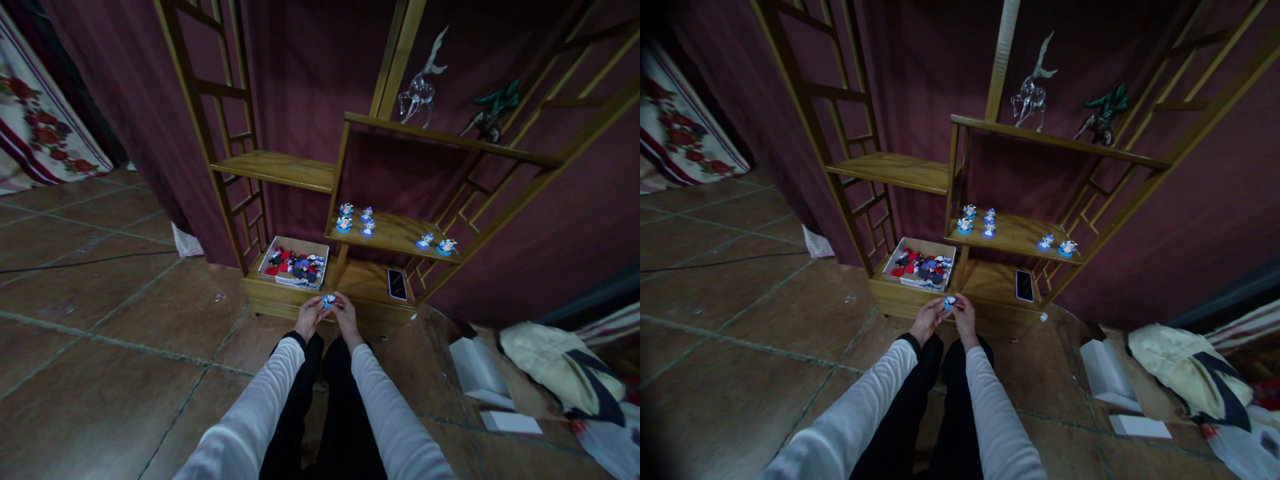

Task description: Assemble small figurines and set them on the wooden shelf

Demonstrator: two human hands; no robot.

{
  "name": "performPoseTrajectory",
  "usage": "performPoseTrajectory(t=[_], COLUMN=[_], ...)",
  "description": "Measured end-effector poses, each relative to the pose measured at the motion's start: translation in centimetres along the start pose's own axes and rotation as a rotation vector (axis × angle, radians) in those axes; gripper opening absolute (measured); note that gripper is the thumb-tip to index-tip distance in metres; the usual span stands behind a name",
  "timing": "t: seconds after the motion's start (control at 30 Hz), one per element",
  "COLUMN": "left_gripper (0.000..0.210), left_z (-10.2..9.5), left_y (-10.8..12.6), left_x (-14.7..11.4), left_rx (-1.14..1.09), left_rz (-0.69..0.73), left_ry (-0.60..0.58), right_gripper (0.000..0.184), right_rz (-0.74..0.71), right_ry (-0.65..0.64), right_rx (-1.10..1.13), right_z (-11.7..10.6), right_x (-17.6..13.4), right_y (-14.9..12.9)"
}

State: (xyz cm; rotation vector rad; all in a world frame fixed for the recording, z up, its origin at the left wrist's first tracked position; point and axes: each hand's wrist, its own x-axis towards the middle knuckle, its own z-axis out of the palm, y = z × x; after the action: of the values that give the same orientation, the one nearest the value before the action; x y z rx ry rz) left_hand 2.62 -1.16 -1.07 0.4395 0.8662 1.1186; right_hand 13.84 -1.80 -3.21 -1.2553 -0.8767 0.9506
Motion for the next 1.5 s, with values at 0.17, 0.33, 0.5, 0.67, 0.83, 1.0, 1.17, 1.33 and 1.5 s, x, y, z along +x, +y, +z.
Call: performPoseTrajectory(t=[0.17, 0.33, 0.5, 0.67, 0.83, 1.0, 1.17, 1.33, 1.5], left_gripper=[0.021, 0.020, 0.020, 0.021, 0.023, 0.018, 0.016, 0.015, 0.012], left_z=[0.1, 0.2, 0.2, 0.2, 0.3, 0.1, 0.0, 0.2, 0.3], left_y=[0.4, 0.6, 0.4, 0.3, 0.2, 0.1, 0.1, 0.2, 0.1], left_x=[-0.5, -0.8, -0.8, -0.5, -0.3, 0.0, 0.1, 0.1, 0.2], left_rx=[-0.006, 0.010, 0.026, 0.040, 0.043, 0.061, 0.087, 0.089, 0.080], left_rz=[0.005, -0.014, -0.010, -0.018, -0.020, -0.030, -0.032, -0.043, -0.038], left_ry=[0.015, 0.010, -0.014, 0.013, 0.021, 0.016, -0.023, -0.006, -0.004], right_gripper=[0.035, 0.037, 0.036, 0.035, 0.034, 0.035, 0.032, 0.034, 0.035], right_rz=[0.076, 0.144, 0.152, 0.170, 0.192, 0.218, 0.255, 0.295, 0.335], right_ry=[-0.086, -0.137, -0.103, -0.110, -0.123, -0.145, -0.179, -0.167, -0.119], right_rx=[0.130, 0.216, 0.250, 0.253, 0.266, 0.274, 0.313, 0.301, 0.292], right_z=[-0.2, -0.5, -0.7, -0.7, -0.8, -1.0, -1.2, -1.1, -0.8], right_x=[-0.9, -1.4, -1.3, -1.2, -1.1, -0.9, -1.0, -0.9, -0.8], right_y=[-1.0, -1.4, -1.2, -1.1, -1.1, -1.3, -1.6, -2.0, -2.2])
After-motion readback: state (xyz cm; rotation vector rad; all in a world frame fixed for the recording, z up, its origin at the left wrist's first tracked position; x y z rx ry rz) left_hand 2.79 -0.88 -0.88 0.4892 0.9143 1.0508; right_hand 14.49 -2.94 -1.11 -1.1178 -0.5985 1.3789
